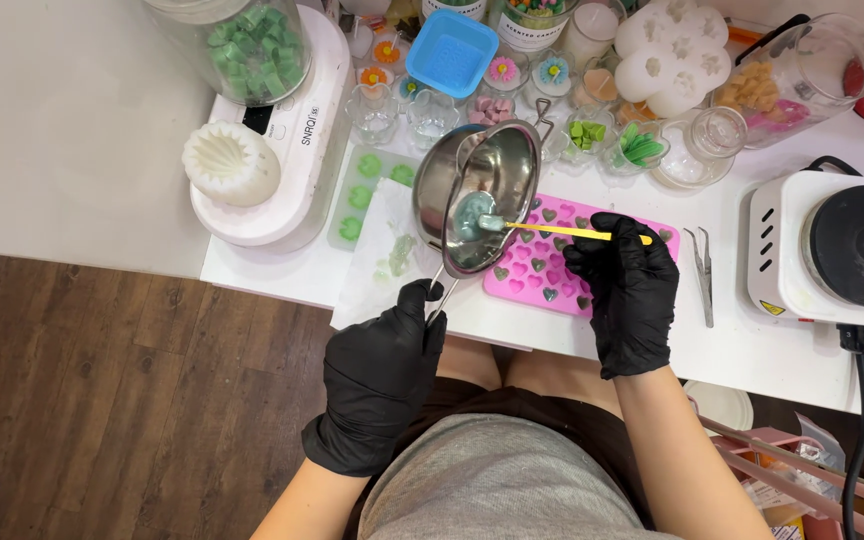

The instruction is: The recorder is making heart-shaped decorative elements for candles by melting wax and using a mold.

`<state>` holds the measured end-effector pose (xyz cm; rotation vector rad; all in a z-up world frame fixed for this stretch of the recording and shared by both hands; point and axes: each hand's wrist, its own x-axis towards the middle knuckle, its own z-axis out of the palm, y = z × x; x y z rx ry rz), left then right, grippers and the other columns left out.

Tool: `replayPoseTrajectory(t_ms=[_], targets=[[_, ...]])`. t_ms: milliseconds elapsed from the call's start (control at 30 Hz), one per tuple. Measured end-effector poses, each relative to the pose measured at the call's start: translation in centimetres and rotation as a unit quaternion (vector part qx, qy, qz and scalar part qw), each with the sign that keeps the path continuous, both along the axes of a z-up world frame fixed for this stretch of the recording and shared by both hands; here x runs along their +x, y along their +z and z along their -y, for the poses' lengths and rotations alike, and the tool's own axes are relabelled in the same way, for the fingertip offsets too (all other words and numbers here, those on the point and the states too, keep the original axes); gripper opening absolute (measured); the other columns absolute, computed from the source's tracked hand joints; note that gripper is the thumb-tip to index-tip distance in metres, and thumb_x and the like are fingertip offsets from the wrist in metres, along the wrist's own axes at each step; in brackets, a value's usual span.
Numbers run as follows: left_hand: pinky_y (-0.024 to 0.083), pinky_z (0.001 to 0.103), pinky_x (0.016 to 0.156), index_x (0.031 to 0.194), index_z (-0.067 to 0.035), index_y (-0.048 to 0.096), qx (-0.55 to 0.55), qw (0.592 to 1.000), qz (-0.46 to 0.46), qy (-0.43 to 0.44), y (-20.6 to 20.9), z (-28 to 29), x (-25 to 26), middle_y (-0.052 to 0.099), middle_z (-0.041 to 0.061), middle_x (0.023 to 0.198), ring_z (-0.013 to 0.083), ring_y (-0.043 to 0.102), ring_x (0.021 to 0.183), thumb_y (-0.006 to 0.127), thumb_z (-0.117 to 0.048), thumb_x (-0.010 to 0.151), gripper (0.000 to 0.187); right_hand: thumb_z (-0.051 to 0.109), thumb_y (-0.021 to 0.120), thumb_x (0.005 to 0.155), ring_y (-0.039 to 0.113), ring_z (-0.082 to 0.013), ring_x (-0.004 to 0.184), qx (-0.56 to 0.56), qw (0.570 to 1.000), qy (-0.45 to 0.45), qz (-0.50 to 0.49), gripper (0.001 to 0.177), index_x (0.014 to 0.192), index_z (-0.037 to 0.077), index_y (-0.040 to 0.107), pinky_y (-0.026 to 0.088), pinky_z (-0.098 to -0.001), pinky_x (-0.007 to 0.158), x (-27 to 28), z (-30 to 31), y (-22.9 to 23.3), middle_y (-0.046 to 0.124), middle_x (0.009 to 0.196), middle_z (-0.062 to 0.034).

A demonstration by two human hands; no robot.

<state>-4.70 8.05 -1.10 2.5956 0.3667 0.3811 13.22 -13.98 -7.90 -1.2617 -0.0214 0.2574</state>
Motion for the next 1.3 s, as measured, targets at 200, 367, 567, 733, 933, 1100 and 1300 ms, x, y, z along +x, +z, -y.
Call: replayPoseTrajectory(t_ms=[200,367,567,733,933,1100,1300], targets=[[0.045,0.042,0.045,0.120,-0.013,0.062,0.013,1.000,0.011,0.016,-0.2,-0.4,0.1,0.064,0.009,0.059,0.0302,0.062,0.049,0.072,-0.023,0.091,0.032,0.027,0.054,0.111,0.074,-0.0290,0.091,-0.004,1.000,-0.001,-0.001,0.034,0.125,-0.002,0.062,0.062,-0.0410,0.083,-0.5,1.2,0.5,0.072,0.106,-0.0169],[0.044,0.042,0.045,0.120,-0.014,0.062,0.009,0.999,0.003,0.032,-0.2,-0.8,0.1,0.063,0.008,0.058,0.0298,0.062,0.049,0.072,-0.022,0.092,0.030,0.024,0.056,0.111,0.074,-0.0282,0.085,-0.032,0.999,-0.025,0.000,0.030,0.124,-0.002,0.063,0.061,-0.0394,0.079,-1.0,2.0,0.5,0.073,0.095,-0.0159],[0.043,0.040,0.045,0.119,-0.014,0.063,-0.002,0.999,0.006,0.037,0.0,-1.0,0.1,0.059,0.006,0.055,0.0266,0.059,0.046,0.073,-0.020,0.091,0.030,0.024,0.053,0.113,0.074,-0.0271,0.085,-0.041,0.998,-0.032,0.023,0.030,0.123,-0.002,0.063,0.062,-0.0396,0.080,-1.3,2.4,0.1,0.073,0.104,-0.0165],[0.044,0.039,0.046,0.118,-0.014,0.065,-0.016,0.999,0.015,0.035,0.3,-1.1,0.0,0.058,0.004,0.055,0.0257,0.059,0.047,0.074,-0.019,0.091,0.029,0.021,0.053,0.114,0.074,-0.0281,0.088,-0.037,0.996,-0.039,0.065,0.025,0.122,-0.002,0.061,0.063,-0.0419,0.080,-1.4,2.8,-0.5,0.071,0.115,-0.0166],[0.045,0.039,0.047,0.116,-0.014,0.067,-0.030,0.999,0.015,0.039,0.2,-1.2,0.0,0.059,0.003,0.055,0.0250,0.060,0.047,0.074,-0.018,0.090,0.028,0.015,0.052,0.114,0.075,-0.0309,0.093,-0.060,0.988,-0.024,0.141,0.021,0.127,0.000,0.056,0.063,-0.0445,0.083,-2.3,2.8,0.0,0.069,0.124,-0.0180],[0.046,0.039,0.047,0.116,-0.014,0.067,-0.032,0.999,0.015,0.038,0.0,-1.2,-0.1,0.060,0.003,0.056,0.0259,0.060,0.048,0.074,-0.018,0.090,0.028,0.011,0.051,0.116,0.074,-0.0336,0.100,-0.132,0.965,0.006,0.226,0.019,0.131,-0.002,0.054,0.061,-0.0461,0.090,-2.4,3.0,-0.3,0.067,0.128,-0.0216],[0.045,0.040,0.046,0.118,-0.014,0.065,-0.023,0.999,0.001,0.039,-0.3,-1.2,0.0,0.060,0.004,0.056,0.0270,0.060,0.048,0.073,-0.020,0.090,0.029,0.017,0.054,0.114,0.075,-0.0307,0.090,-0.030,0.993,-0.037,0.109,0.021,0.124,-0.001,0.058,0.063,-0.0440,0.080,-0.8,2.7,-0.9,0.069,0.123,-0.0174]])
